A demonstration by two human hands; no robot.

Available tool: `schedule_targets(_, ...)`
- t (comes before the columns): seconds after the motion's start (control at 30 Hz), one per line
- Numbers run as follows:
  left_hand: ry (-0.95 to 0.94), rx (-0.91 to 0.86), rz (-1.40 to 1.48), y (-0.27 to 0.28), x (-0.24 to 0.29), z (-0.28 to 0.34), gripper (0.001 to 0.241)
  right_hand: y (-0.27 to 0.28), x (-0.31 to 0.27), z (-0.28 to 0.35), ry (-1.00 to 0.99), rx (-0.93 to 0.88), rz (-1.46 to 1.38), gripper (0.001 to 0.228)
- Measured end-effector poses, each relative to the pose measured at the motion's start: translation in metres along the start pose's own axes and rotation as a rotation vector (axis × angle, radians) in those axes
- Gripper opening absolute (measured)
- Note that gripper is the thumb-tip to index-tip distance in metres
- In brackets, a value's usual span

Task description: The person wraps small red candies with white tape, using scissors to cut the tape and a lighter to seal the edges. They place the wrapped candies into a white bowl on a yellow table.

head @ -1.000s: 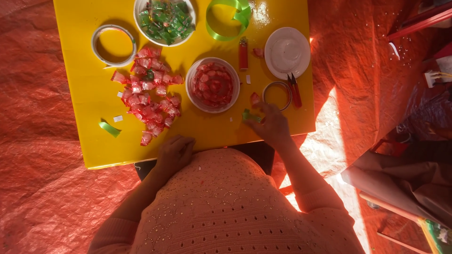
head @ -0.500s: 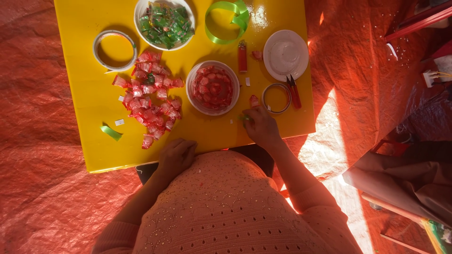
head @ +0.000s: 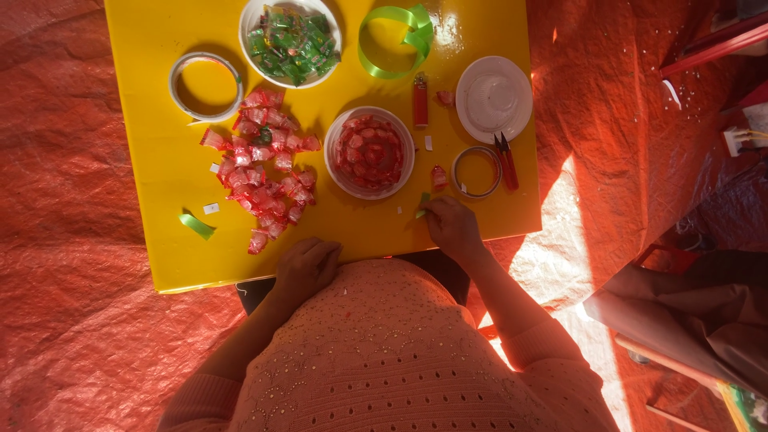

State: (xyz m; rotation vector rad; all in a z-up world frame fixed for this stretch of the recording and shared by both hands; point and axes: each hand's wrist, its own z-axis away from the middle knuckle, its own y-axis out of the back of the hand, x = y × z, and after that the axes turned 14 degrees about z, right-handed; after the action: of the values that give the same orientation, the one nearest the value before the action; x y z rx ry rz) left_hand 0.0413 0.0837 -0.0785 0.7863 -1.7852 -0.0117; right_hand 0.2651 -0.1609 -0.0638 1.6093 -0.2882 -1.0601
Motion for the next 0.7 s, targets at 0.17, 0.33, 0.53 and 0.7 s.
schedule_targets(0.17, -0.052, 0.048, -0.015, -0.003, -0.001, 0.001, 0.003, 0.049, -0.04, -0.06, 0.187, 0.159, -0.091, 0.016)
schedule_targets(0.33, -0.142, 0.082, -0.094, -0.01, -0.008, 0.008, 0.009, 0.06, -0.125, -0.135, 0.434, 0.229, -0.18, 0.034)
schedule_targets(0.53, -0.245, -0.016, -0.133, -0.001, -0.006, 0.009, 0.009, 0.003, -0.254, -0.233, 0.499, -0.143, -0.106, 0.012)
schedule_targets(0.7, -0.206, -0.023, -0.075, 0.005, -0.002, 0.008, 0.013, -0.088, -0.303, -0.277, 0.438, -0.154, 0.071, 0.013)
